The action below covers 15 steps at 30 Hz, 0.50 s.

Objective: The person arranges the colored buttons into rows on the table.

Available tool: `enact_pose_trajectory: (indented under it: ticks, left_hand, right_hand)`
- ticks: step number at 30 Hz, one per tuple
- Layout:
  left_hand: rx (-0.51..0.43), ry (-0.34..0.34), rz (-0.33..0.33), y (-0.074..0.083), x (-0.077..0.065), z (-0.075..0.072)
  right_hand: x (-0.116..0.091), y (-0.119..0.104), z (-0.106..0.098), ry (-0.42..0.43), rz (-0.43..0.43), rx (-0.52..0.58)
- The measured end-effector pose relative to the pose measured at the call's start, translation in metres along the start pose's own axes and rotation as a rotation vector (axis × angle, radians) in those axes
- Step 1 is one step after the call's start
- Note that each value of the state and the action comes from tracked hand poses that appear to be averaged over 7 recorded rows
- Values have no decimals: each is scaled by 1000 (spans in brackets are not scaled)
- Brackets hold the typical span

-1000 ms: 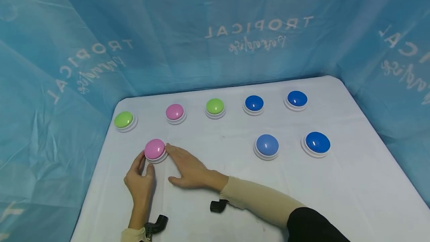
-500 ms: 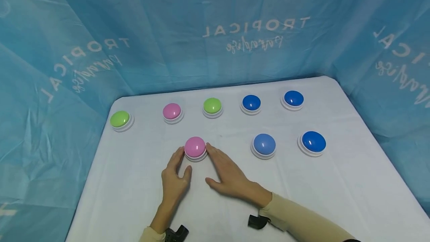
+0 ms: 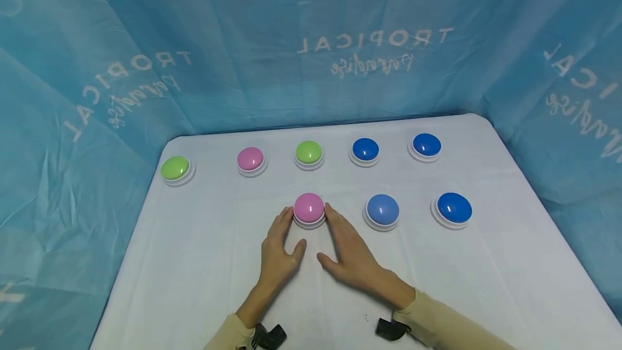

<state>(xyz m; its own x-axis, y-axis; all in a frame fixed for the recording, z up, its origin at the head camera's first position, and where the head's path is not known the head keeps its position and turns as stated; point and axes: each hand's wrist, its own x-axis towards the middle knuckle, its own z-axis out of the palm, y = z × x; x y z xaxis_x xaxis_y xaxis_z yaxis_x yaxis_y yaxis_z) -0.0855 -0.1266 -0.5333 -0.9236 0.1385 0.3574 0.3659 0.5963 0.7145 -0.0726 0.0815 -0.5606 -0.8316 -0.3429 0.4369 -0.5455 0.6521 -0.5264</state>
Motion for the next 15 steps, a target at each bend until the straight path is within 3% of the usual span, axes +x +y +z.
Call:
enact_pose_trajectory:
  ticks: [7, 15]
  left_hand:
    - [-14, -27, 6, -3, 5, 9]
    - [-83, -24, 15, -8, 9, 6]
  right_hand:
    - [-6, 3, -6, 26, 44, 0]
    - [-6, 2, -6, 40, 64, -9]
